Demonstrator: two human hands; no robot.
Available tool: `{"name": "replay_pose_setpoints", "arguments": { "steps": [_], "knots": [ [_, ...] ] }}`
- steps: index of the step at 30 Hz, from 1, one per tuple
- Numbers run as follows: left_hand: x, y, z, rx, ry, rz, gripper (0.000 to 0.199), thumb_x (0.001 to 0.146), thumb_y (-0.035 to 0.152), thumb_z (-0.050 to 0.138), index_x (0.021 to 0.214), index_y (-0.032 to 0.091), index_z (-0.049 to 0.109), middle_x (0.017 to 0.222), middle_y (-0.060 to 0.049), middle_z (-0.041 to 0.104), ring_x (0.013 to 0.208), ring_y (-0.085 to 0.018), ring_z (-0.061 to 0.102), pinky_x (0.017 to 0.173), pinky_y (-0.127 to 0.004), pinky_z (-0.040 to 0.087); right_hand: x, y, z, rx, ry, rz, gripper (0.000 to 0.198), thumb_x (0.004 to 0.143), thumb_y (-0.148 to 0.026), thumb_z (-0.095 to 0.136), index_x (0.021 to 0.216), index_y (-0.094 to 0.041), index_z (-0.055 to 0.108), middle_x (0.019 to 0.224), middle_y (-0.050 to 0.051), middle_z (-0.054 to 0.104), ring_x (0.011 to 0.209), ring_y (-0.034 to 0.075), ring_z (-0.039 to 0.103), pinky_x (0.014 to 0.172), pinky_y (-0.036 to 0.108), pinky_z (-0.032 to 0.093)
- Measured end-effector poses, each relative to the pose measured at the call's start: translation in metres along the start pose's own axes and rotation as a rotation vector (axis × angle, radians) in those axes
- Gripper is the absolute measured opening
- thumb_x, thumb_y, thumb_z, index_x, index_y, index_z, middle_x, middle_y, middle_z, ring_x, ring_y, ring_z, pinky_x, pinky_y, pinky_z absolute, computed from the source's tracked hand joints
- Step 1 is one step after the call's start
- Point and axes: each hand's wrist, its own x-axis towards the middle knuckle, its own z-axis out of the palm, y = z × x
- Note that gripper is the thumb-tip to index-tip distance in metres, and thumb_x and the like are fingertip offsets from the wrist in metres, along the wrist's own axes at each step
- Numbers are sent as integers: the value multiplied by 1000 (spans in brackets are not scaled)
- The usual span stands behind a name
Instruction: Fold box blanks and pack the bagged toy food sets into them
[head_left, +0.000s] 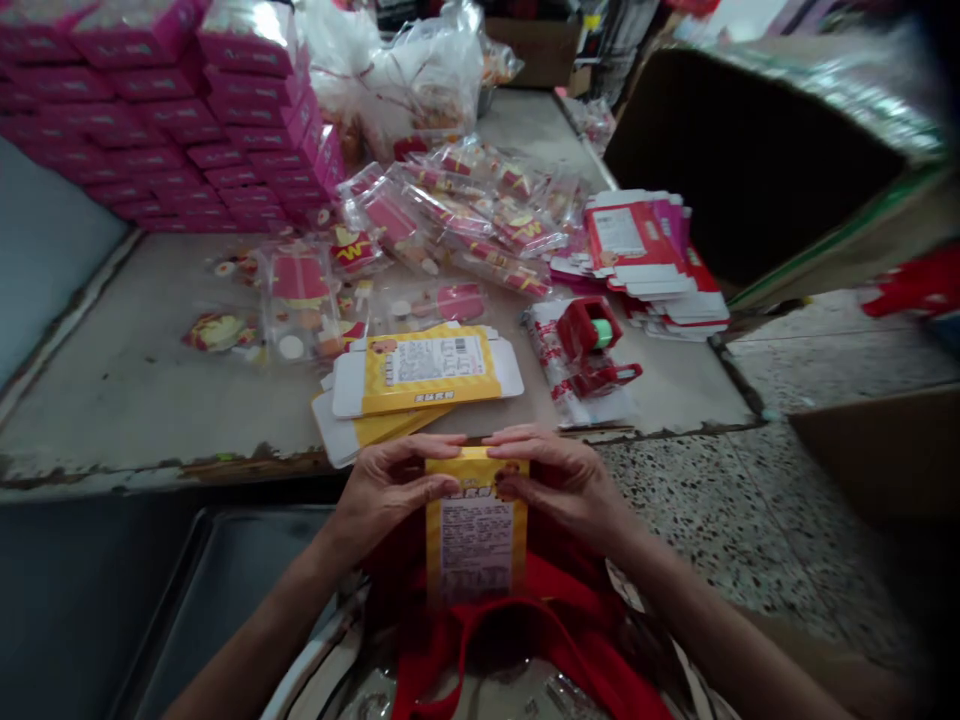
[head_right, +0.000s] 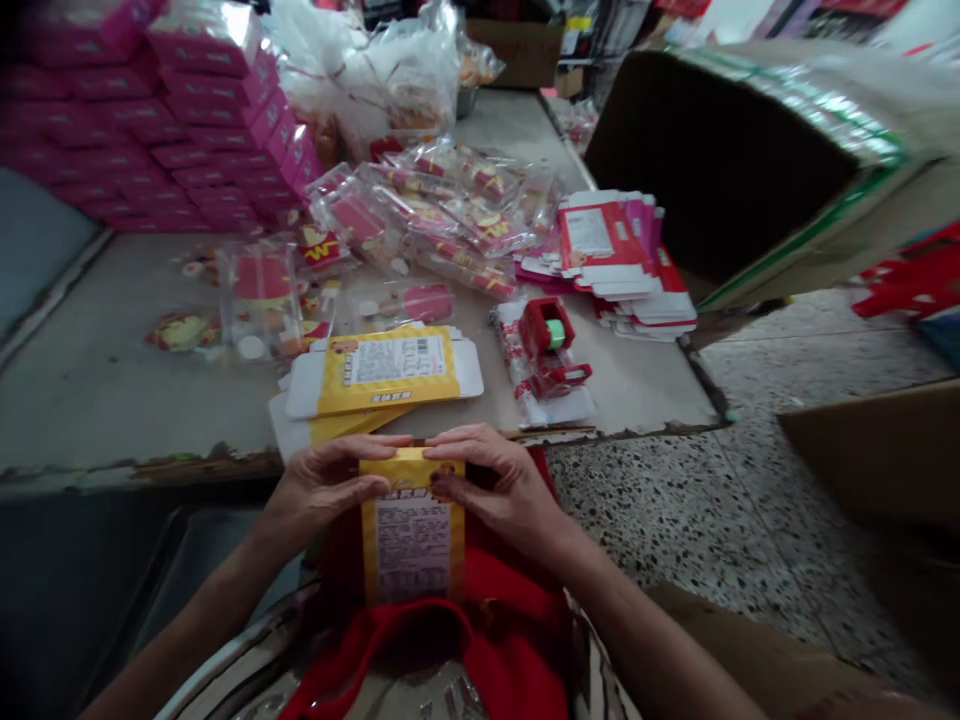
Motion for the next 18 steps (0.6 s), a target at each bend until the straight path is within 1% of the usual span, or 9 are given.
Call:
{"name": "replay_pose_setpoints", "arguments": {
  "steps": [3,4,6,7,8,10,13,15,18],
  "knots": [
    [3,-9,16,-129,120,-7,16,79,28,85,91,23,75,108,-5,79,93,-21,75,80,-30,60,-5,-16,-31,-11,9,31,40,90,-38,76,130,-40,72,137,4,70,122,28,67,107,51,52],
    [5,-10,21,-160,152,-10,15,81,29,84,89,22,73,104,-4,79,87,-20,75,75,-29,60,-5,-20,-48,-21,105,34,44,91,-41,75,134,-40,69,134,4,72,116,27,70,102,49,55],
    [9,-10,32,-194,169,-30,18,83,33,82,88,21,69,95,-2,78,75,-17,72,65,-27,57,-2,-23,-89,-114,440,41,44,92,-44,73,134,-35,68,116,5,78,99,23,73,90,42,58],
    [11,-9,37,-192,156,-43,19,84,35,81,87,21,68,92,-2,77,71,-16,70,63,-26,55,1,-21,-108,-202,603,64,40,91,-45,74,128,-30,71,106,5,80,90,21,72,84,38,57],
    [14,-7,40,-183,141,-49,21,84,36,80,87,20,67,89,-2,76,68,-16,69,61,-25,54,5,-18,-125,-282,659,120,37,87,-48,77,117,-26,76,98,5,79,85,20,70,82,36,55],
    [19,-4,44,-146,112,-40,23,83,37,80,85,19,66,93,-3,76,68,-15,68,62,-26,54,16,-7,-149,-318,568,246,40,80,-56,80,95,-19,79,89,5,78,81,19,67,81,35,52],
    [27,-2,46,-79,96,-8,25,83,38,80,82,19,64,97,-4,76,72,-16,69,64,-26,54,34,6,-156,-224,394,363,47,71,-63,81,81,-17,78,82,5,76,78,18,64,80,33,48],
    [30,-2,45,-53,95,2,25,84,39,79,82,19,64,93,-3,76,71,-15,68,65,-25,53,43,9,-152,-188,397,387,46,65,-61,84,77,-17,77,75,3,74,73,16,61,76,31,46],
    [33,-3,46,-36,90,5,25,84,38,78,82,19,63,92,-2,75,69,-14,66,64,-24,52,47,4,-142,-168,475,393,42,58,-54,89,70,-17,76,68,2,71,68,15,57,72,30,44]
  ]
}}
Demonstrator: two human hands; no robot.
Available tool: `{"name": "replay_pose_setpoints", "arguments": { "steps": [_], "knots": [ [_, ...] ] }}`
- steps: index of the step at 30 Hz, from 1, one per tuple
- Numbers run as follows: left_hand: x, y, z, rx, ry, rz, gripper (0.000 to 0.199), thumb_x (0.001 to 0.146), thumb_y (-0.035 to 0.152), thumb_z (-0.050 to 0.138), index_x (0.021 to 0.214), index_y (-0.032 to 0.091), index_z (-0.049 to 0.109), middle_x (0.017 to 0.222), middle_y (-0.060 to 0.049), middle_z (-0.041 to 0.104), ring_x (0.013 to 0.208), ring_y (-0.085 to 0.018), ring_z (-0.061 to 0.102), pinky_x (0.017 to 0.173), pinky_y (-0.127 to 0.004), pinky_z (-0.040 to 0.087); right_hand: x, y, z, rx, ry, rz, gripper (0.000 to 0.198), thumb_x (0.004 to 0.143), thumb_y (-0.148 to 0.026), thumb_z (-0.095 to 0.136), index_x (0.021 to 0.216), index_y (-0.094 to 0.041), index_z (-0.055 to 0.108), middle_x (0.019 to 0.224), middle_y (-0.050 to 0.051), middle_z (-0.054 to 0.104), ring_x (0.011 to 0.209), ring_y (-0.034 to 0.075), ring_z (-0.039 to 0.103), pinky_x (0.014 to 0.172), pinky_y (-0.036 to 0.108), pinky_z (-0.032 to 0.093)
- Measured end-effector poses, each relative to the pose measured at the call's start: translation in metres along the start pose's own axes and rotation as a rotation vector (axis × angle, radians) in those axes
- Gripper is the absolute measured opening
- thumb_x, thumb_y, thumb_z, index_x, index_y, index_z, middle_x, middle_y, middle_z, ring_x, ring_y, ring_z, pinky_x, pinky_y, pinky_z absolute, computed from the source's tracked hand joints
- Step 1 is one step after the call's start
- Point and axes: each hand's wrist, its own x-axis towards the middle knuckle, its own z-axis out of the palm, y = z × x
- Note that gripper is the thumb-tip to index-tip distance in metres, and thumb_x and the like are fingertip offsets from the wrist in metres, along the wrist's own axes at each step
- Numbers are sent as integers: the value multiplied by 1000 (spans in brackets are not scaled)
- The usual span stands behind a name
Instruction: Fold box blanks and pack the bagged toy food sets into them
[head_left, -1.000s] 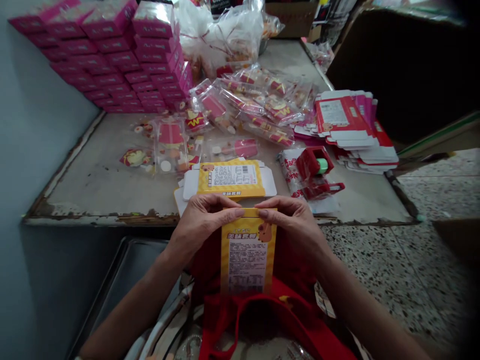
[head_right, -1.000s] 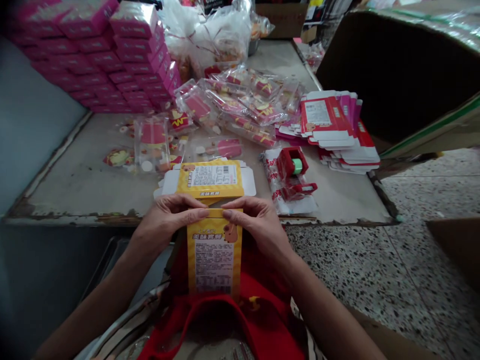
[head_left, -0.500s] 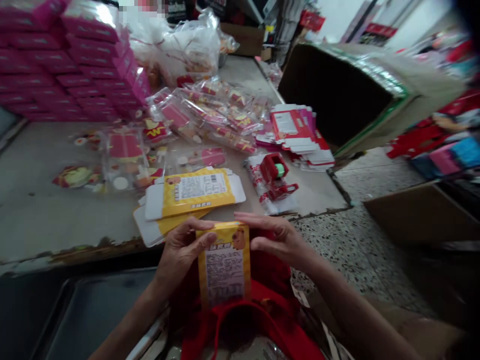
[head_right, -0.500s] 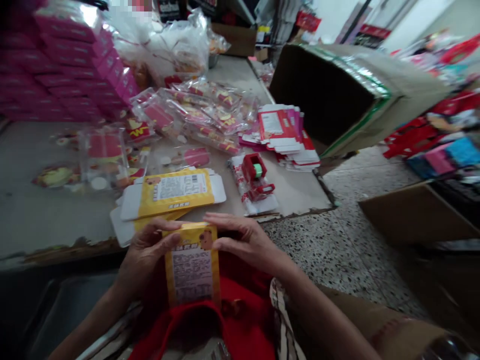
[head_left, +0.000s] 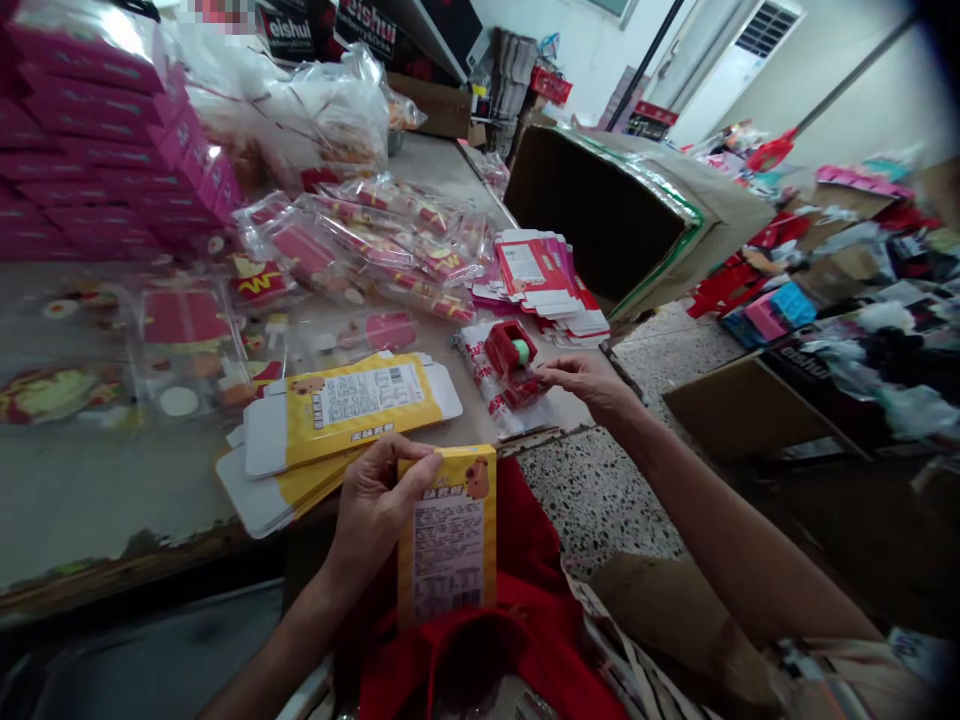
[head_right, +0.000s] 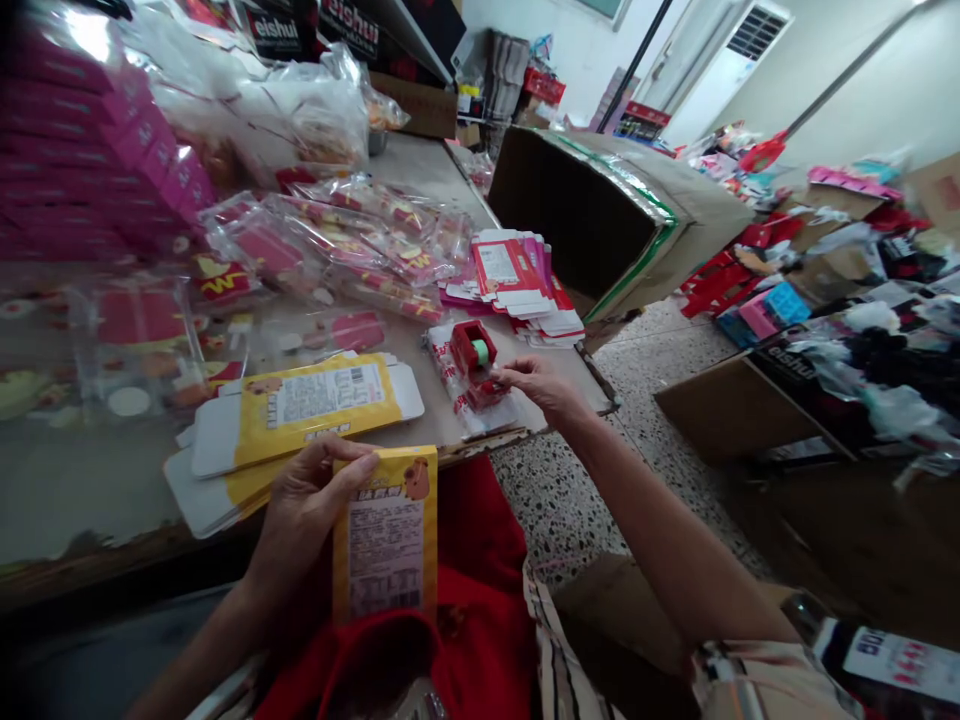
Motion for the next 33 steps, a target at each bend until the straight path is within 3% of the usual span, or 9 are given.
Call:
{"name": "replay_pose_setpoints", "arguments": {
  "steps": [6,11,16,20,22,26,28,30,33],
  "knots": [
    [3,5,8,19,5,-55,30,83,40,78,79,20,57,72,2,67,56,-11,58,55,-21,46,-44,-1,5,116,289,-97,31,65,-46,88,72,-19,76,74,2,72,73,17,60,75,31,45],
    [5,10,19,106,-25,-32,31,83,43,75,78,20,55,61,6,56,50,-8,48,49,-19,40,-66,27,14,252,196,115,44,62,-56,87,73,-17,72,72,5,72,62,14,57,61,28,42],
    [8,11,34,207,-62,-23,31,86,45,71,80,20,54,63,6,54,51,-9,47,50,-19,38,-43,56,19,196,195,54,44,67,-61,79,72,-19,66,67,1,66,61,14,54,60,29,41],
    [17,5,46,317,-103,33,29,90,45,64,81,20,53,64,6,50,54,-10,44,51,-20,36,-44,59,-4,39,190,9,35,66,-47,83,60,-18,64,57,-1,59,58,14,47,59,29,35],
    [22,0,52,329,-151,48,32,94,49,59,80,21,52,66,5,48,57,-11,43,52,-21,36,-54,44,-20,-32,84,-24,32,69,-44,82,61,-17,66,57,-1,60,58,13,46,59,29,34],
    [26,-5,66,369,-229,52,53,99,68,39,87,20,59,70,1,54,62,-15,49,56,-26,39,-67,-17,-34,-318,-557,-277,24,88,-40,70,85,-17,73,73,0,66,68,14,54,65,26,39],
    [24,-3,72,404,-247,77,61,99,72,32,90,20,62,71,0,56,65,-16,52,58,-28,40,-66,-51,-26,-534,-779,-406,17,90,-31,66,84,-17,73,72,-1,64,67,12,53,62,25,37],
    [21,0,77,435,-261,113,57,98,71,38,88,20,61,72,0,58,67,-16,53,60,-28,40,-64,-78,-13,-746,-866,-481,12,87,-19,65,79,-16,72,66,-3,60,62,11,49,58,24,32],
    [19,3,80,448,-296,169,41,87,60,68,90,20,60,82,0,65,76,-16,57,67,-26,43,-64,-101,8,-1015,-872,-534,14,82,-11,64,70,-15,70,59,-4,53,57,10,40,54,27,25]
  ]
}}
